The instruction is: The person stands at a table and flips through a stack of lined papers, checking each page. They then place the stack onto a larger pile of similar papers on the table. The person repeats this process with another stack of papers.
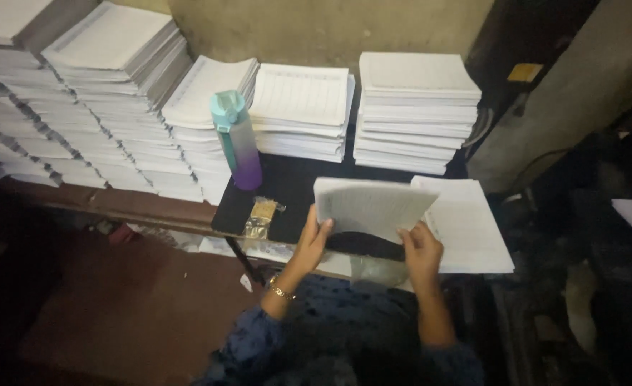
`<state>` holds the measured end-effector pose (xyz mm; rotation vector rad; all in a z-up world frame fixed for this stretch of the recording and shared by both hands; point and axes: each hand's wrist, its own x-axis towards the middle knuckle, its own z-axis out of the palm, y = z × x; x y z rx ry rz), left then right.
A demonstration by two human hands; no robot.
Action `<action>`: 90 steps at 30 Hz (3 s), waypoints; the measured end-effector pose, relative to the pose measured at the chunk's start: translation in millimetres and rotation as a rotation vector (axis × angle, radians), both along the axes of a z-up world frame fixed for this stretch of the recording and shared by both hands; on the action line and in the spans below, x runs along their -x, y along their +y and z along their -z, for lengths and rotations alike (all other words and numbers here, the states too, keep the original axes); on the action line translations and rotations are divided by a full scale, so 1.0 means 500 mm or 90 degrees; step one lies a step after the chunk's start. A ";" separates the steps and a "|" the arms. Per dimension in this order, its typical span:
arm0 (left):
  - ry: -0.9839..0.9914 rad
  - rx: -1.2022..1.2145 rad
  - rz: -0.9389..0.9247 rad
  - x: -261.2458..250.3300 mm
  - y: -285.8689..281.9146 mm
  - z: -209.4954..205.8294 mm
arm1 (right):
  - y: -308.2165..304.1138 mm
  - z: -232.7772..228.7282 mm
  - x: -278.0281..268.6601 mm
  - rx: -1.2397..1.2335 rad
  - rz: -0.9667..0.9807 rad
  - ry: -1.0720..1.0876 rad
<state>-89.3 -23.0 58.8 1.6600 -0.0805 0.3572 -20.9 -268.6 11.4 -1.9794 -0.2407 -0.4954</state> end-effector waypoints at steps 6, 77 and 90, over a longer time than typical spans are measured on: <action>0.019 -0.016 0.009 -0.046 -0.004 0.066 | 0.023 0.017 -0.009 0.032 -0.006 0.076; 0.455 0.304 0.210 0.110 0.057 0.111 | -0.026 -0.037 0.128 0.271 0.050 0.468; 0.018 0.051 -0.143 -0.004 0.098 -0.067 | -0.010 -0.073 0.177 -0.266 -0.332 0.478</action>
